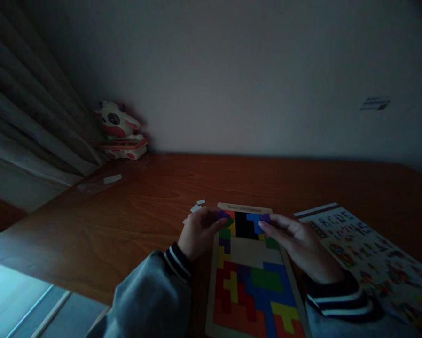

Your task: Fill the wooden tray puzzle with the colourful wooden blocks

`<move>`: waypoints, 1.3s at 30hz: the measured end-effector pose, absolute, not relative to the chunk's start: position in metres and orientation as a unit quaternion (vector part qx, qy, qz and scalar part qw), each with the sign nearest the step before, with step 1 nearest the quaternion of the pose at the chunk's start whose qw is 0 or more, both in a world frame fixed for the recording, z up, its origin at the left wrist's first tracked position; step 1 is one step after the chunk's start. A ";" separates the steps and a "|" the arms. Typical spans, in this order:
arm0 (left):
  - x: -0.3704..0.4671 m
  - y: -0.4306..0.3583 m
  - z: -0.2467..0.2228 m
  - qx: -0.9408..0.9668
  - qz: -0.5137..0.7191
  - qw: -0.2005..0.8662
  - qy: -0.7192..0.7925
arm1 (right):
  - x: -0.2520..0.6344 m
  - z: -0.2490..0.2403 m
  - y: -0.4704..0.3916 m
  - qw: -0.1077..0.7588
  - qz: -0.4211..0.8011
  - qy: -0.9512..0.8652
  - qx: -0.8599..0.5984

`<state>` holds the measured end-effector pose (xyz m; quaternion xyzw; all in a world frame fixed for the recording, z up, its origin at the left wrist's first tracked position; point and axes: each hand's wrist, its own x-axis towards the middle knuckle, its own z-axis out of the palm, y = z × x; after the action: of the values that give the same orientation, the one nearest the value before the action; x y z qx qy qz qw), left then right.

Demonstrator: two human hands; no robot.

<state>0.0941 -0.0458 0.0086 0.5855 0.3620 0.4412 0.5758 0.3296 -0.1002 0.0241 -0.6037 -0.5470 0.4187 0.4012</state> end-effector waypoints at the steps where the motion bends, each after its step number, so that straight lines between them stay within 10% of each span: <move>1: 0.098 -0.048 0.007 0.579 0.439 0.587 0.357 | 0.327 0.025 -0.101 0.405 0.430 -0.542 -0.598; 39: 0.113 -0.070 0.008 0.443 0.398 0.718 0.360 | 0.304 0.021 -0.106 0.386 0.403 -0.596 -0.578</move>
<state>0.1127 -0.0696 0.0075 0.4426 0.3598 0.3982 0.7184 0.3037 -0.1055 0.0211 -0.5776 -0.5957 0.4029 0.3862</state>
